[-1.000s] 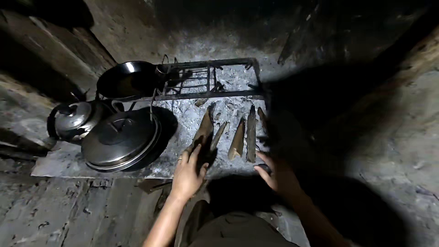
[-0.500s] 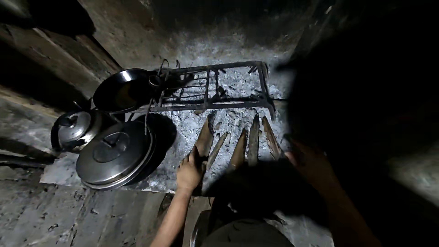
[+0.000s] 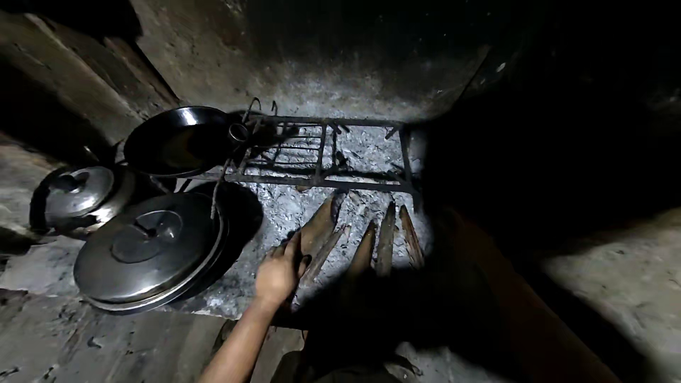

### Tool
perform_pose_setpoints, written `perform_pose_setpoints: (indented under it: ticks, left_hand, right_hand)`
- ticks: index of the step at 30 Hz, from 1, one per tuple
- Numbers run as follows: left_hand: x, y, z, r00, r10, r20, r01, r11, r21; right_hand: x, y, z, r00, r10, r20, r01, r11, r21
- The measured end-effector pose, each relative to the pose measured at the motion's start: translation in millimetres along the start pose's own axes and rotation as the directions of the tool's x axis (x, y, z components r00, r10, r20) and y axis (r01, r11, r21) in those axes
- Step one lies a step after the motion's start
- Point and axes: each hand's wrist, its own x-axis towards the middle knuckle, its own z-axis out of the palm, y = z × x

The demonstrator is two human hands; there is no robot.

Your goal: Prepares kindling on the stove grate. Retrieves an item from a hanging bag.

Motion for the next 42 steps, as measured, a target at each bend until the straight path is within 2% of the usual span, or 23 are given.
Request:
perform_pose_setpoints:
  ticks: [3,5,8,11,14,16,20,25,28,32,38,40,42]
  left_hand:
    - [30.5,4.4,-8.3,0.999,-0.035,0.041,0.033,0.998,0.049]
    - [38.7,-1.6,-10.7,0.995,-0.094,0.036,0.092,0.994,0.056]
    - [29.2,-12.1,-11.1,0.981,-0.191,0.025,0.190,0.981,0.036]
    - [8.4,-13.7,-9.2,0.967,-0.253,-0.011,0.253,0.967,-0.020]
    - [-0.1,-4.0,-11.8,0.981,-0.191,0.020,0.191,0.981,-0.019]
    - [5.5,8.8,-15.4,0.995,-0.091,0.032,0.091,0.996,-0.007]
    - [33.1,43.6,-19.0,0.991,0.075,0.107,-0.076,0.997,0.007]
    - [60.3,72.1,-5.6,0.979,0.138,0.149,-0.142,0.990,0.015]
    - [65.8,77.2,-2.7,0.980,0.112,0.166,-0.119,0.992,0.032]
    - [68.4,72.1,-8.0,0.991,0.005,0.135,-0.010,0.999,0.038]
    - [45.6,40.7,-17.4,0.987,-0.148,0.068,0.150,0.988,-0.019]
    - [39.9,34.1,-18.8,0.987,-0.153,0.046,0.154,0.987,-0.040]
    - [37.0,29.4,-18.8,0.989,-0.145,0.022,0.146,0.987,-0.068]
  right_hand:
    - [57.0,11.8,17.6,0.996,-0.058,-0.069,0.064,0.994,0.091]
    - [79.7,5.0,16.6,0.989,-0.121,-0.086,0.128,0.989,0.075]
    - [98.9,-4.9,10.8,0.987,-0.155,-0.045,0.154,0.988,-0.024]
    - [110.5,-10.4,11.0,0.990,-0.142,-0.010,0.142,0.990,-0.016]
    - [129.4,-6.5,14.6,0.985,-0.169,-0.025,0.169,0.986,0.009]
    - [138.4,-4.3,15.7,0.981,-0.195,-0.007,0.195,0.981,0.021]
    - [136.1,-7.9,10.6,0.979,-0.194,0.069,0.194,0.981,0.004]
    - [142.7,5.0,13.8,0.987,-0.157,0.035,0.159,0.985,-0.070]
    - [118.4,2.4,-6.7,0.995,-0.093,0.020,0.093,0.996,0.004]
    - [107.4,6.1,-19.6,0.999,-0.038,-0.009,0.039,0.996,0.085]
    - [111.7,-7.6,-33.3,0.979,-0.162,0.121,0.162,0.987,0.003]
    - [118.7,-12.6,-30.5,0.963,-0.224,0.147,0.211,0.973,0.097]
    - [128.5,-19.6,-22.0,0.952,-0.248,0.181,0.196,0.944,0.264]
